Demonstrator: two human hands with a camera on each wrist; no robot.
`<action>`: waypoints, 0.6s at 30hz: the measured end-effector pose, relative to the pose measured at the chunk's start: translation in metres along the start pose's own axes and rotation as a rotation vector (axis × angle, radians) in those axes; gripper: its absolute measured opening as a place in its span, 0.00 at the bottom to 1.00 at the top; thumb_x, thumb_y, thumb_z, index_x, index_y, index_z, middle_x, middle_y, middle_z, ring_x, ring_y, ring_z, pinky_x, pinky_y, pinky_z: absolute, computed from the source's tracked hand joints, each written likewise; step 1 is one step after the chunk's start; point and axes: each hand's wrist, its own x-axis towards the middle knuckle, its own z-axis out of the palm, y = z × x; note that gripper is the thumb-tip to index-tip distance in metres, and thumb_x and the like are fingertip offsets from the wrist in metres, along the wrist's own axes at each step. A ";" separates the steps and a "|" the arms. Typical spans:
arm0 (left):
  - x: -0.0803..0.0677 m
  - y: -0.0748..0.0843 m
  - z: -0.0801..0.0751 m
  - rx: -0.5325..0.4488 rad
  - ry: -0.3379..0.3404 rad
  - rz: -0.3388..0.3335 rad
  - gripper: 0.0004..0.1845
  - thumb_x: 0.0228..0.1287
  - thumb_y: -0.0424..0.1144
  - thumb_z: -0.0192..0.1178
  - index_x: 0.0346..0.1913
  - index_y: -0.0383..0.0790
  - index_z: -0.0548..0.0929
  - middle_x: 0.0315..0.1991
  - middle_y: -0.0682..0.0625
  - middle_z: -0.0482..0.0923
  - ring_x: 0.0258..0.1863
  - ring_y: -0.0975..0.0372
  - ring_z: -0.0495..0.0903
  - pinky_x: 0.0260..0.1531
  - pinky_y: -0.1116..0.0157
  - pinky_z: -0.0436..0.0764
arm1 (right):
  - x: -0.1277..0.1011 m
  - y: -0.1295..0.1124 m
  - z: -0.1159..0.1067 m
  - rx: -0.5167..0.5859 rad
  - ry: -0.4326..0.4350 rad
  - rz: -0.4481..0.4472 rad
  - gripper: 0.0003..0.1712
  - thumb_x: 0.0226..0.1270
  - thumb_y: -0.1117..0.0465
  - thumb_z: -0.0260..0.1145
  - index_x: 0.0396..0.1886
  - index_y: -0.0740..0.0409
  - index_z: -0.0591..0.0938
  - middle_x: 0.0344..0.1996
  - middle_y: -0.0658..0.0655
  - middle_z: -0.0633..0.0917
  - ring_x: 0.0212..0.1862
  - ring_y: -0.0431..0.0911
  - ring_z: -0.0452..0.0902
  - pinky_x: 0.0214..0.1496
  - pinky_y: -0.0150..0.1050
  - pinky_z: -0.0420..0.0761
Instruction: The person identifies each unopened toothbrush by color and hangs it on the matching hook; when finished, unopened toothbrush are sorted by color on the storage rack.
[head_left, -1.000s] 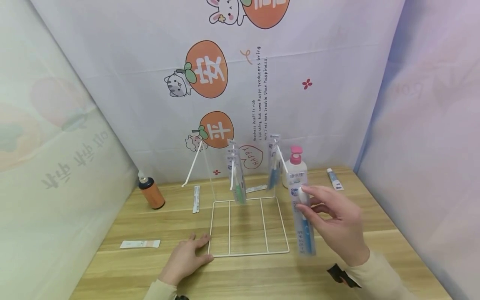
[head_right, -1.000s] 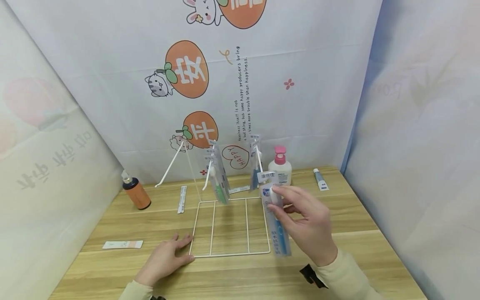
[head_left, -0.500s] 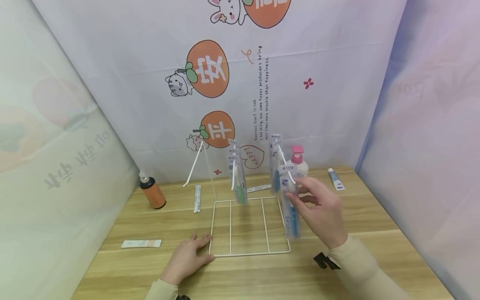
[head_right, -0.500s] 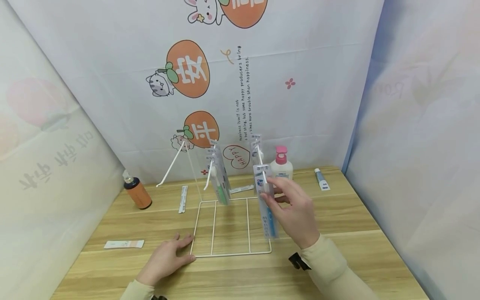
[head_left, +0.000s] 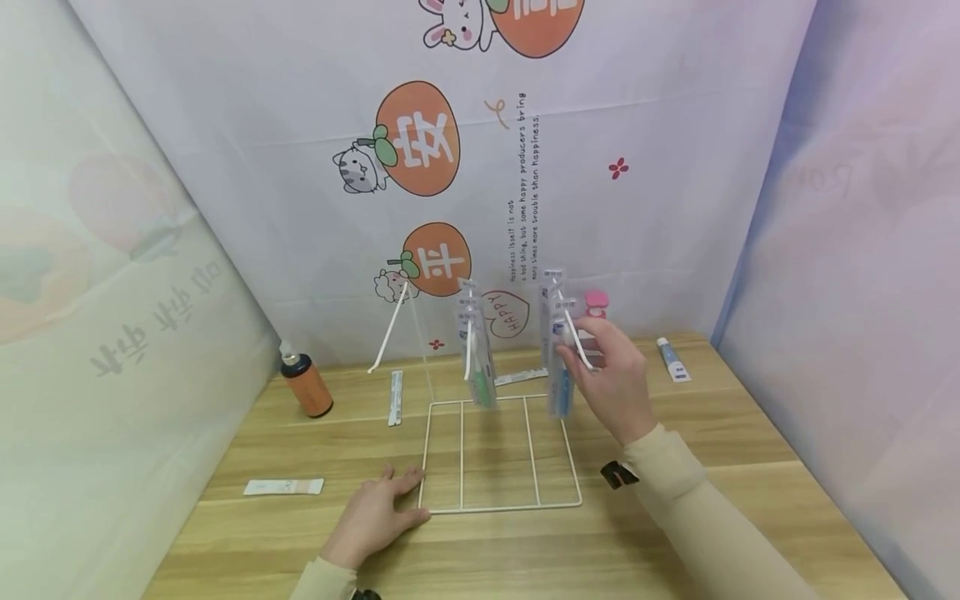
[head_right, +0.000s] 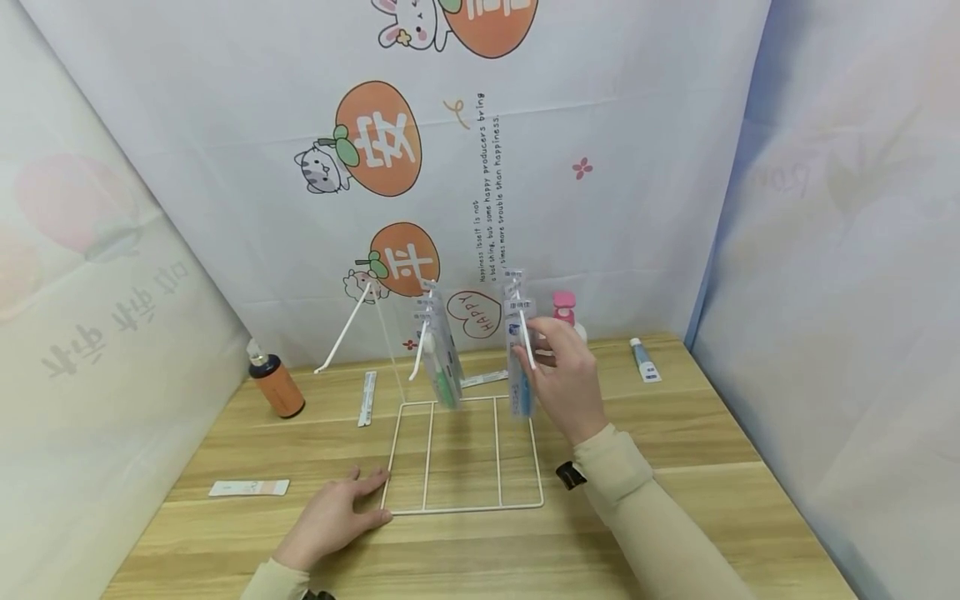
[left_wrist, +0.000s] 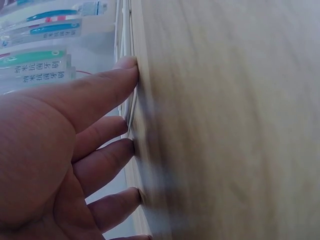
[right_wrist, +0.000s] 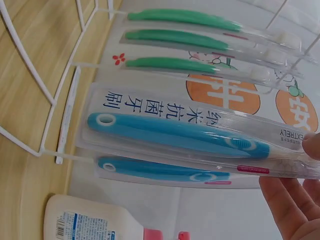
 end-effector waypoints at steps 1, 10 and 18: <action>0.000 0.000 0.000 -0.001 -0.001 0.000 0.35 0.64 0.54 0.78 0.70 0.42 0.85 0.70 0.43 0.81 0.71 0.28 0.71 0.65 0.29 0.73 | 0.001 0.002 0.001 -0.006 0.003 -0.006 0.22 0.61 0.71 0.82 0.54 0.66 0.84 0.44 0.62 0.88 0.39 0.57 0.92 0.42 0.26 0.86; 0.001 0.000 0.001 0.002 0.008 0.004 0.35 0.64 0.54 0.78 0.70 0.42 0.85 0.70 0.43 0.81 0.71 0.28 0.72 0.64 0.29 0.73 | 0.006 0.009 0.005 -0.022 -0.003 0.007 0.22 0.65 0.68 0.81 0.55 0.66 0.83 0.51 0.65 0.87 0.43 0.57 0.92 0.41 0.26 0.87; 0.002 -0.001 0.001 0.005 0.008 0.002 0.35 0.64 0.54 0.78 0.70 0.43 0.85 0.70 0.43 0.81 0.71 0.28 0.72 0.64 0.29 0.74 | 0.006 0.011 0.008 -0.030 0.004 0.011 0.23 0.64 0.68 0.81 0.56 0.66 0.83 0.51 0.65 0.87 0.44 0.57 0.91 0.41 0.26 0.86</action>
